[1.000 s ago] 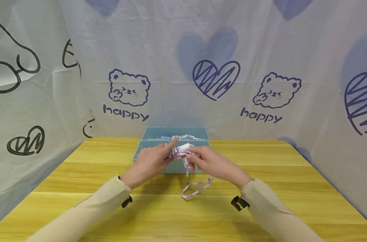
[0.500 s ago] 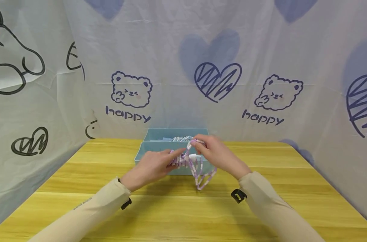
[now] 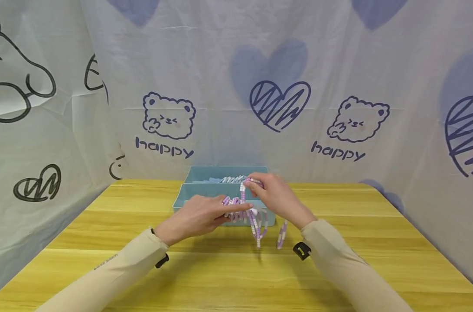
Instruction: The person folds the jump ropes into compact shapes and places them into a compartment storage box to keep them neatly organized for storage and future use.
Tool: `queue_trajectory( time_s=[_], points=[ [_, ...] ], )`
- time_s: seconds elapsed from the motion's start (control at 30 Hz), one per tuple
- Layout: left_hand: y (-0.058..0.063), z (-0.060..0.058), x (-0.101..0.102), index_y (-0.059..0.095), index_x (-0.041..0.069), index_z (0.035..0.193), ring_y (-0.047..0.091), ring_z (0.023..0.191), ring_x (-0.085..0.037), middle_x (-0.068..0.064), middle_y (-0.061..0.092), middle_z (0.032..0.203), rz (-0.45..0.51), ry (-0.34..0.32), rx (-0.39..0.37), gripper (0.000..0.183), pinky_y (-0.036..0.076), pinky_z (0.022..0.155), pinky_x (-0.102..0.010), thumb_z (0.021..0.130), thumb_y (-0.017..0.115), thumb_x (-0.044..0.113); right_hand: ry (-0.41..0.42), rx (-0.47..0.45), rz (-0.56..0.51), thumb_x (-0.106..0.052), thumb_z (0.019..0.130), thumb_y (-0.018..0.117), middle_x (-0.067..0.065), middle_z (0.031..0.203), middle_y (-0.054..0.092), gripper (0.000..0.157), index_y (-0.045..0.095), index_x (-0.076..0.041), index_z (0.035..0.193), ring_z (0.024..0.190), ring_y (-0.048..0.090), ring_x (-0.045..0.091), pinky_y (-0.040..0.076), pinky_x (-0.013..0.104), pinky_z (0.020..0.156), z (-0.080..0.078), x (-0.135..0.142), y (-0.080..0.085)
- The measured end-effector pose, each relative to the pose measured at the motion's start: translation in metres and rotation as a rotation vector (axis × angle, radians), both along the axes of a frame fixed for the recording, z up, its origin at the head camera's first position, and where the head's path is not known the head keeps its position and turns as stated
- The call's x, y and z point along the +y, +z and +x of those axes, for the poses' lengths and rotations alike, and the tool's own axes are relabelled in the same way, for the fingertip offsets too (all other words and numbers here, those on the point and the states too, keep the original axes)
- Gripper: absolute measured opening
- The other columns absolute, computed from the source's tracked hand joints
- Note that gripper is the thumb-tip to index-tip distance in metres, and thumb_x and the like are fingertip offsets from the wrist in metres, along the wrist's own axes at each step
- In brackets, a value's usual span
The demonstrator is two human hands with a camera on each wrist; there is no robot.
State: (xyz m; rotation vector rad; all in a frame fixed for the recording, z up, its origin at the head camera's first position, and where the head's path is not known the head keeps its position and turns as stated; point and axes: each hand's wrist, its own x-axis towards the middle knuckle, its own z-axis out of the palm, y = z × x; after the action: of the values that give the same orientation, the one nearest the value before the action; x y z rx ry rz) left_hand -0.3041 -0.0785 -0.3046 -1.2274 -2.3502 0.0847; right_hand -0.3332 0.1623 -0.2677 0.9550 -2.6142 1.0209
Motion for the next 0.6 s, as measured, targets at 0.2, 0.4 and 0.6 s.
queue_trajectory(
  time_s=[0.2, 0.4, 0.6],
  points=[
    [0.001, 0.000, -0.004, 0.041, 0.047, 0.146, 0.031, 0.047, -0.008, 0.004, 0.046, 0.075, 0.004, -0.019, -0.038, 0.054, 0.029, 0.041, -0.021, 0.100, 0.059, 0.025, -0.039, -0.037, -0.056, -0.037, 0.098, 0.061, 0.000, 0.074, 0.058, 0.021, 0.070, -0.019, 0.091, 0.062, 0.048, 0.019, 0.045, 0.036, 0.061, -0.007, 0.006, -0.002],
    [0.002, -0.004, -0.011, 0.044, 0.048, 0.144, 0.034, 0.049, -0.008, 0.005, 0.047, 0.078, 0.020, 0.001, -0.083, 0.056, 0.032, 0.043, -0.021, 0.098, 0.063, 0.024, -0.124, -0.098, -0.052, -0.046, 0.087, 0.072, 0.000, 0.088, 0.067, 0.029, 0.074, -0.019, 0.097, 0.075, 0.055, 0.021, 0.049, 0.037, 0.067, -0.015, 0.018, -0.006],
    [0.005, -0.007, -0.014, 0.046, 0.044, 0.144, 0.036, 0.052, -0.008, 0.007, 0.050, 0.082, 0.052, -0.016, -0.126, 0.055, 0.032, 0.045, -0.021, 0.097, 0.064, 0.022, -0.146, -0.091, -0.055, -0.050, 0.086, 0.072, 0.001, 0.083, 0.066, 0.031, 0.074, -0.020, 0.095, 0.072, 0.052, 0.022, 0.046, 0.036, 0.063, -0.019, 0.030, -0.011]
  ],
)
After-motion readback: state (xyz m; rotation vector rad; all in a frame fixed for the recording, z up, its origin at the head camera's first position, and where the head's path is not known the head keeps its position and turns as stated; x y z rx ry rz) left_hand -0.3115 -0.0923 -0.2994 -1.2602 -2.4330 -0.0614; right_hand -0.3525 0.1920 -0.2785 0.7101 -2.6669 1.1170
